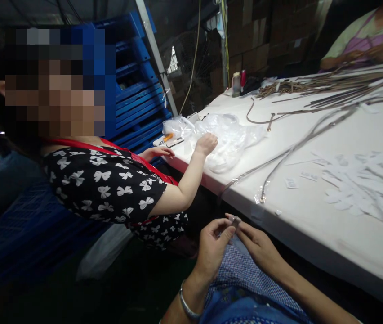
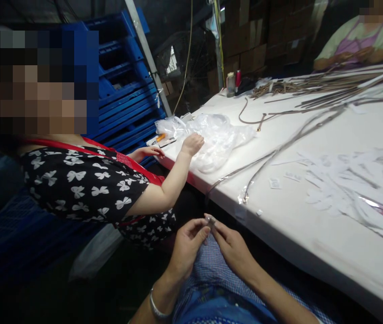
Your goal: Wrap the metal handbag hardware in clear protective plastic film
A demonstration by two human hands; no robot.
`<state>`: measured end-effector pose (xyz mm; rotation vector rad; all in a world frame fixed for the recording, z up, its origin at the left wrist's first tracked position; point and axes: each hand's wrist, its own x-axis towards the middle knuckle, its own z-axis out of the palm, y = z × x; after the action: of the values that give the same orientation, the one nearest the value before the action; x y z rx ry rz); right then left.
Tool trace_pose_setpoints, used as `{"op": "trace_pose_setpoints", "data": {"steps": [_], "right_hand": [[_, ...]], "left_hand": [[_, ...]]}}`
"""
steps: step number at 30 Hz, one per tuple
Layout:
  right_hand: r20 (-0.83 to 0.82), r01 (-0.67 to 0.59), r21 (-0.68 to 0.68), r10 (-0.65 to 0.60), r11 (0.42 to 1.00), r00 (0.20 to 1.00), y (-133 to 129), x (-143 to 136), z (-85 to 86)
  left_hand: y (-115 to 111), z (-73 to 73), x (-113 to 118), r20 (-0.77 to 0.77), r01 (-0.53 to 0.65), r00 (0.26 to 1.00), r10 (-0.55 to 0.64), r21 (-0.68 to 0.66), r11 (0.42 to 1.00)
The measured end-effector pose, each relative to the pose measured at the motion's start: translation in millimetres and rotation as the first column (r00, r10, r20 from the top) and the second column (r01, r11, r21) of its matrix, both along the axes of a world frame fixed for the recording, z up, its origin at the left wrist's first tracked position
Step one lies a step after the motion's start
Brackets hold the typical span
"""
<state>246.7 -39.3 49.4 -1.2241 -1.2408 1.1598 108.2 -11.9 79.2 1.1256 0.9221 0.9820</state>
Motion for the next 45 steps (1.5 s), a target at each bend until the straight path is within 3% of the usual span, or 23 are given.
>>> {"op": "trace_pose_setpoints", "data": {"steps": [4, 8, 12, 15, 18, 21, 24, 27, 30, 32, 33, 35, 37, 39, 42, 45], "right_hand": [[-0.397, -0.01, -0.143, -0.048, 0.99, 0.916, -3.4, -2.3, 3.3], [-0.716, 0.027, -0.2, -0.165, 0.979, 0.678, -3.7, -7.3, 10.4], [-0.848, 0.069, -0.193, -0.202, 0.979, 0.49, -1.6, -7.4, 15.5], [-0.875, 0.082, -0.193, -0.209, 0.978, 0.437, -1.1, -4.8, 16.6], [-0.861, 0.097, -0.198, -0.22, 0.975, 0.458, -0.7, -3.0, 19.2], [-0.83, 0.122, -0.194, -0.229, 0.973, 0.508, 0.1, -3.3, 23.4], [-0.804, 0.13, -0.176, -0.219, 0.976, 0.553, -0.7, -0.4, 25.5], [-0.731, 0.07, -0.125, -0.14, 0.99, 0.668, -3.0, 13.8, 28.1], [-0.458, 0.033, 0.0, -0.029, 0.999, 0.889, -1.8, 37.0, 35.9], [-0.052, -0.009, 0.113, 0.015, 0.994, 0.999, 2.1, 50.2, 42.8], [0.167, -0.072, 0.147, 0.047, 0.986, 0.985, 4.4, 54.6, 45.8], [0.482, -0.239, 0.125, 0.152, 0.963, 0.863, 8.4, 58.5, 49.9], [0.588, -0.371, 0.018, 0.29, 0.928, 0.755, 9.8, 57.7, 51.5], [0.563, -0.446, -0.118, 0.429, 0.887, 0.706, 8.4, 55.3, 51.7], [0.364, -0.522, -0.32, 0.611, 0.791, 0.703, 3.6, 52.3, 52.1], [0.232, -0.568, -0.358, 0.66, 0.741, 0.715, -1.1, 48.6, 52.4]], "left_hand": [[-1.4, -4.8, 1.4, 0.046, 0.02, 0.999, -0.019, -0.023, 1.0], [-5.6, -9.3, 4.5, 0.109, 0.047, 0.993, -0.039, -0.077, 0.996], [-9.3, -12.8, 9.0, 0.116, 0.046, 0.993, -0.034, -0.1, 0.994], [-9.9, -15.7, 10.9, 0.073, 0.002, 0.997, 0.005, -0.099, 0.995], [-9.2, -17.9, 10.0, 0.048, -0.008, 0.999, 0.013, -0.091, 0.996], [-8.1, -18.6, 7.8, 0.046, 0.094, 0.995, -0.089, -0.104, 0.99], [-5.8, -19.3, 4.9, -0.061, 0.139, 0.988, -0.14, -0.021, 0.99], [-0.9, -18.6, -1.3, -0.2, 0.13, 0.973, -0.115, 0.066, 0.989], [5.1, -11.8, -10.8, -0.328, 0.166, 0.937, -0.115, 0.13, 0.978], [8.4, -3.4, -16.7, -0.416, 0.261, 0.895, -0.16, 0.198, 0.945], [9.8, 1.2, -18.9, -0.458, 0.325, 0.868, -0.192, 0.232, 0.917], [11.9, 9.5, -21.9, -0.534, 0.447, 0.808, -0.247, 0.285, 0.848], [13.4, 14.7, -23.5, -0.596, 0.531, 0.757, -0.267, 0.324, 0.783], [14.3, 16.1, -25.1, -0.642, 0.589, 0.717, -0.272, 0.348, 0.73], [14.8, 13.8, -28.7, -0.667, 0.64, 0.684, -0.297, 0.352, 0.683], [14.7, 12.4, -31.5, -0.669, 0.681, 0.655, -0.351, 0.321, 0.659]]}}
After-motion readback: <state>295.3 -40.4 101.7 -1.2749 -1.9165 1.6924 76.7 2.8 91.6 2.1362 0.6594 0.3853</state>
